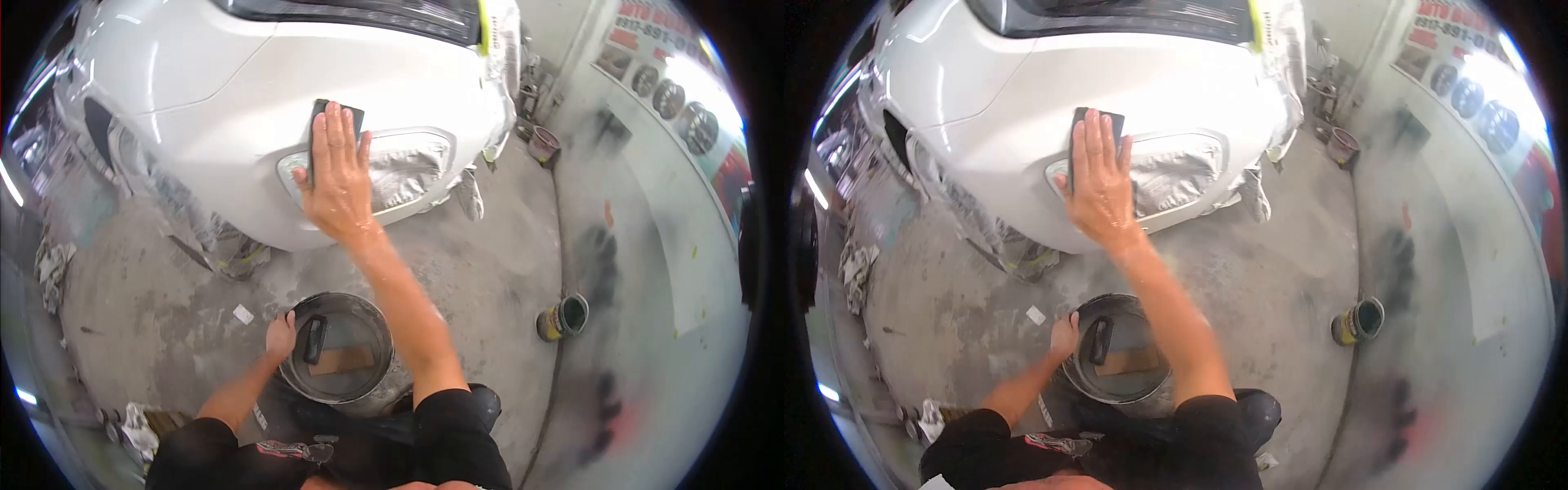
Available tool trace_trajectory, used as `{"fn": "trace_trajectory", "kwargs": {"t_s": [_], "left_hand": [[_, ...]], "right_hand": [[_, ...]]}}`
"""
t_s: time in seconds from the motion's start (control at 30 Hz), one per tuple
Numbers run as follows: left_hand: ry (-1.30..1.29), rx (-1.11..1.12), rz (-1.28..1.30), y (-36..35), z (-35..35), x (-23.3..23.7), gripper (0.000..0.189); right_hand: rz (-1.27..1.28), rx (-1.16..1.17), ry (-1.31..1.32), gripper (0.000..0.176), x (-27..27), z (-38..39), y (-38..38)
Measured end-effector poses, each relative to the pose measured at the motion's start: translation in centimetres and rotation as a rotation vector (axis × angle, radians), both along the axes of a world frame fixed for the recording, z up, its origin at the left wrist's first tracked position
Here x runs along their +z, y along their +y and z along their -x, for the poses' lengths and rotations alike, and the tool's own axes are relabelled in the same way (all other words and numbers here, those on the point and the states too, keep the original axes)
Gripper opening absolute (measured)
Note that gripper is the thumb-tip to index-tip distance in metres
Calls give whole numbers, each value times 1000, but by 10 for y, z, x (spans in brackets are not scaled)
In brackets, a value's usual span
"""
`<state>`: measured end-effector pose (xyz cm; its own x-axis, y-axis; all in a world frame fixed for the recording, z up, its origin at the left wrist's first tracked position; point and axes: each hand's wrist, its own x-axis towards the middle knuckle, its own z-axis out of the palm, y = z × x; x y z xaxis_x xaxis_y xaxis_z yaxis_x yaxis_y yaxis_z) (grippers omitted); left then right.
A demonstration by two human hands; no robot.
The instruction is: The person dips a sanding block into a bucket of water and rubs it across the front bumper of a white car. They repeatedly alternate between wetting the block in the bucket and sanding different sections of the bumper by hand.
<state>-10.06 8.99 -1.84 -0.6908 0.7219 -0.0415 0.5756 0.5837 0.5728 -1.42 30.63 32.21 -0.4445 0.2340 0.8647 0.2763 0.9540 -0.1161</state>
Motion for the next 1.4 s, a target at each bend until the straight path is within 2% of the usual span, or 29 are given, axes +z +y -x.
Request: {"fn": "trace_trajectory", "kwargs": {"t_s": [0.03, 0.1, 0.17, 0.27, 0.3, 0.33, 0.43, 0.47, 0.53, 0.63, 0.67, 0.73, 0.83, 0.87, 0.9, 0.93, 0.97, 1.0, 1.1, 1.17, 1.2, 1.3, 1.33, 1.4], "left_hand": [[-2, 4, -4, 1, 2, -6, 49], [-12, 4, -6, -1, 5, -9, 48], [-36, 13, -5, 1, 3, -7, 48], [-55, 25, 47, 2, 3, -2, 50], [-55, 21, 47, 4, 2, 0, 50], [-51, 14, 50, 5, 3, 3, 50], [-48, -2, 61, 0, 4, -5, 50], [-53, 1, 53, 0, 6, -11, 50], [-91, 10, 25, 0, 4, -1, 50], [-82, 26, -34, 1, 2, -8, 50], [-59, 23, -48, 0, 3, -12, 50], [-77, 29, -15, 1, 4, -6, 49], [-110, -42, 62, -2, -4, 14, 49], [-121, -42, 76, -5, -4, 25, 49], [-156, -58, 93, -7, -5, 40, 49], [-197, -66, 106, -8, -5, 50, 49], [-182, -3, 56, -4, -3, 26, 49], [-161, 46, 9, 0, 1, 1, 50], [-190, 54, 8, -3, -3, 14, 53], [-182, 44, -23, -5, -4, 14, 53], [-192, 55, -11, -6, -7, 16, 53], [-180, 74, 1, -7, -4, 20, 49], [-179, 79, 0, -7, -5, 18, 47], [-143, 76, -53, -4, -2, 9, 47]], "right_hand": [[-22, 27, -114, 68, 6, -11, 5], [-59, -49, -119, 64, -1, -45, 46], [92, -225, 15, 63, -24, -68, 82], [-56, -205, 66, 67, -22, -20, 35], [-44, 48, 75, 73, -25, 6, 12], [-36, 78, -20, 77, -17, 19, -26], [-201, 56, -232, 77, -6, 15, -28], [-167, 20, -229, 73, -6, 0, -11], [-17, -27, 6, 68, -22, -30, 45], [59, -226, 84, 62, -11, -27, 33], [-35, -207, 19, 62, -15, -11, 19], [-65, 35, -23, 73, -14, 25, -31], [-190, 42, -288, 77, 1, 16, -37], [-232, -56, -299, 76, 3, 2, -22], [-181, -75, -164, 69, -8, -12, 8], [-79, -69, 80, 60, -18, -25, 35], [178, -20, 240, 55, -24, -44, 66], [-25, -411, 38, 54, -25, -56, 75], [-53, -184, 127, 55, -19, -9, 19], [-73, -35, 4, 61, -15, 24, -40], [-80, 68, -14, 69, -10, 29, -59], [-181, -27, -118, 69, -6, -7, -11], [-48, -14, 24, 62, -9, -26, 12], [78, -250, 109, 58, -12, -54, 45]]}}
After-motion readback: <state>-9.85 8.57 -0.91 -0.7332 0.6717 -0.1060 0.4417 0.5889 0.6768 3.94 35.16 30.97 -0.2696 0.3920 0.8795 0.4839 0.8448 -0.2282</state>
